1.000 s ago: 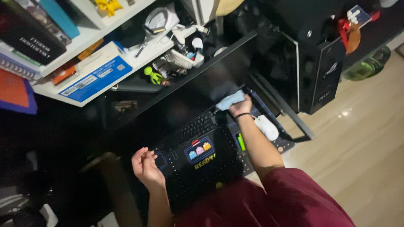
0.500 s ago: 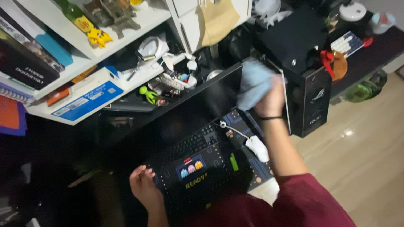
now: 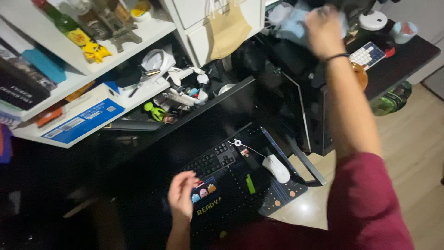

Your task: The person cleans a cluttered desk area using a cloth. They wipe the monitor, keyboard, mouse, and desk surface while moving various items aside to reach different spots.

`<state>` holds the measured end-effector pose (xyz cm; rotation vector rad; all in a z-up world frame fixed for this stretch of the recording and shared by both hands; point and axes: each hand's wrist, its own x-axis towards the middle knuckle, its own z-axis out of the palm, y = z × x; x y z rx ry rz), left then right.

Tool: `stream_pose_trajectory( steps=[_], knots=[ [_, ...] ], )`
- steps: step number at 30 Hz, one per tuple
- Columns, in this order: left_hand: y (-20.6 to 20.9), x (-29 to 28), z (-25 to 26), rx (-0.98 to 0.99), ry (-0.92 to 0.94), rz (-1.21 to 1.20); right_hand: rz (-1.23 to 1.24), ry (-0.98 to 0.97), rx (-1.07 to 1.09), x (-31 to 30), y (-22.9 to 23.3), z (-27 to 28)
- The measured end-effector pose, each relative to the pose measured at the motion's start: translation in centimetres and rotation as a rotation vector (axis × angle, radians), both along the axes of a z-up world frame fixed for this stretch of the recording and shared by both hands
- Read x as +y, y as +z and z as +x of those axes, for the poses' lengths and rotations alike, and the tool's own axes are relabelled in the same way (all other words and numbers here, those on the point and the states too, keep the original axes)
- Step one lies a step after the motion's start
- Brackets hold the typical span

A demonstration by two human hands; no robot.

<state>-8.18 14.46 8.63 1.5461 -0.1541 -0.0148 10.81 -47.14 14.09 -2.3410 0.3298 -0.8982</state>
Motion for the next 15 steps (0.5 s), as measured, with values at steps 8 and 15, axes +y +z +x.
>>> stream_pose_trajectory(
  steps=[8, 15],
  knots=[
    [-1.1, -9.0, 3.2, 0.057, -0.416, 0.101, -0.405, -0.182, 0.211, 7.1, -0.2, -1.5],
    [1.0, -19.0, 5.9, 0.089, -0.634, 0.110, -0.426, -0.064, -0.199, 12.2, -0.1, -7.1]
  ],
)
